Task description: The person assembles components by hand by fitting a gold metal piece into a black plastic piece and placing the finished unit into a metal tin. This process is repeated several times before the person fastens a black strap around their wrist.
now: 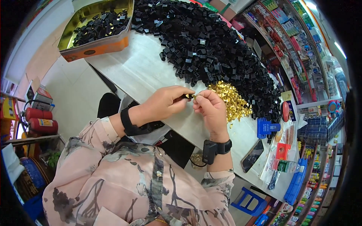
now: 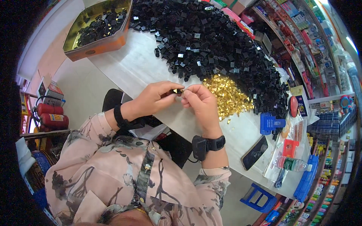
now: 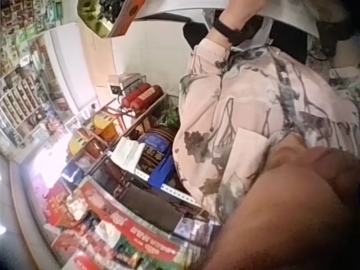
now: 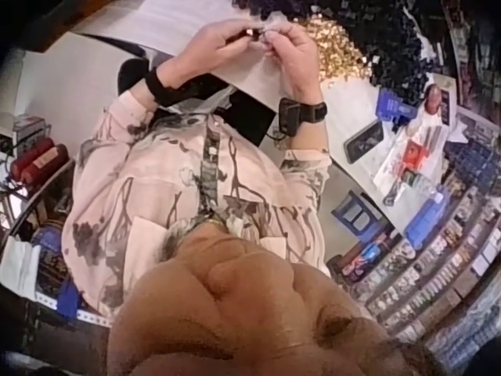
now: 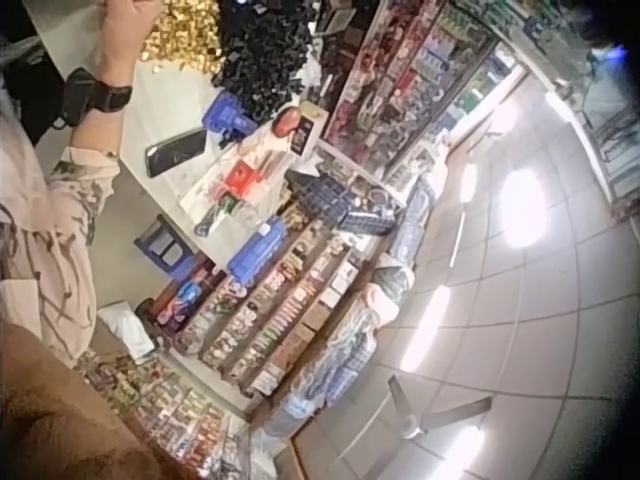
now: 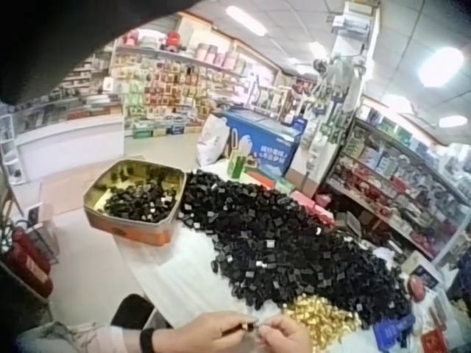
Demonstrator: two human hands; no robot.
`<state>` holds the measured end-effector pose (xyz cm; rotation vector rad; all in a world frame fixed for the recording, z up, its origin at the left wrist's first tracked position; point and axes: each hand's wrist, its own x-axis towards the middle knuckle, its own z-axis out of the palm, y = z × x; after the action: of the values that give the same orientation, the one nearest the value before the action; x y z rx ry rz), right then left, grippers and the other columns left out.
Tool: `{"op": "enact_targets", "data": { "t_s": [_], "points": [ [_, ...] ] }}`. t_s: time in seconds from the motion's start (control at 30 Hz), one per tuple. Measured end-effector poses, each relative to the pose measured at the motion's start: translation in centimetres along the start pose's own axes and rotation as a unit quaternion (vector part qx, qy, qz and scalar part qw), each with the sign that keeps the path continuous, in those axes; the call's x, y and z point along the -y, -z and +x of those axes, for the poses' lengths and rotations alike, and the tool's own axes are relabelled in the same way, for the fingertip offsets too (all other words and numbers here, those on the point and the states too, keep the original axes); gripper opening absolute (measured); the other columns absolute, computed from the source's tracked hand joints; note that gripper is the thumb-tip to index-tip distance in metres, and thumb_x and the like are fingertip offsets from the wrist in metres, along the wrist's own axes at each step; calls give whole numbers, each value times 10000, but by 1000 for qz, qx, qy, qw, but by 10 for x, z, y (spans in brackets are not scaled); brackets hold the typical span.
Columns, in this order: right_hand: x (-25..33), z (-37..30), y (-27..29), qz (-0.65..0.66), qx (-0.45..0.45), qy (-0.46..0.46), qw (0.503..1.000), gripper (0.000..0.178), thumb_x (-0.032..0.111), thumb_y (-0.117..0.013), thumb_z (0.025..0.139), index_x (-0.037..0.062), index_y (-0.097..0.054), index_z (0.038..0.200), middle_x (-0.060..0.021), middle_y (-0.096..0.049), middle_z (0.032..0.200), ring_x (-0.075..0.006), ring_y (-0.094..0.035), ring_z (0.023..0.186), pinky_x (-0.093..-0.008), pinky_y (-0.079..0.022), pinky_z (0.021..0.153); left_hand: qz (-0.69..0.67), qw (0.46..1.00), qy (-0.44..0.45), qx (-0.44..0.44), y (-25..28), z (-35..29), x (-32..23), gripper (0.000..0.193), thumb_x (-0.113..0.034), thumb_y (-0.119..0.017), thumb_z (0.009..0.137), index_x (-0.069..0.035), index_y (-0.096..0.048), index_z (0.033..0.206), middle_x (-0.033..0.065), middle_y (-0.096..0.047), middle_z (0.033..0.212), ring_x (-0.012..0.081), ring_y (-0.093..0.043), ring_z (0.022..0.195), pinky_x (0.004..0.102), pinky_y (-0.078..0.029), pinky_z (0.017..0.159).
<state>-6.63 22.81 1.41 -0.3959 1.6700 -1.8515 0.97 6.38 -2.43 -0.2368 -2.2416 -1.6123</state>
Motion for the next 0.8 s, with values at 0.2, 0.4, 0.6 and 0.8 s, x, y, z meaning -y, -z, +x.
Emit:
{"op": "enact_targets", "data": {
  "t_s": [0.2, 0.4, 0.6, 0.8],
  "points": [
    [0, 0, -4, -26, 12, -50, 998, 65, 117, -567, 868, 52, -573, 873, -7, -602, 768, -63, -559, 657, -183, -453, 606, -6, 999, 37, 16, 3, -1, -6, 252, -16, -541, 803, -16, -588, 1051, 90, -606, 854, 134, -575, 713, 256, -462, 635],
    [-4, -1, 1, -111, 21, -48, 992, 104, 159, -589, 870, 55, -581, 863, 2, -602, 752, -53, -550, 649, -178, -445, 602, 87, 996, -36, -1, 1, -1, -1, 240, -8, -540, 801, -37, -588, 1034, 104, -599, 838, 179, -603, 741, 285, -463, 632],
    [-5, 2, 7, -136, 50, -55, 988, 144, 196, -599, 870, 53, -585, 853, 7, -602, 746, -47, -543, 645, -180, -441, 598, 108, 992, -60, 37, 4, 1, -1, 229, -10, -538, 809, -36, -584, 1031, 116, -600, 841, 194, -617, 775, 309, -476, 653],
    [1, 2, 7, -119, 71, -45, 989, 137, 181, -594, 867, 44, -590, 875, 10, -604, 748, -47, -540, 644, -179, -435, 592, -141, 984, 84, 63, 6, 3, -9, 190, -45, -529, 837, -16, -566, 1022, 71, -604, 851, 167, -611, 805, 284, -495, 657]
  ]
}}
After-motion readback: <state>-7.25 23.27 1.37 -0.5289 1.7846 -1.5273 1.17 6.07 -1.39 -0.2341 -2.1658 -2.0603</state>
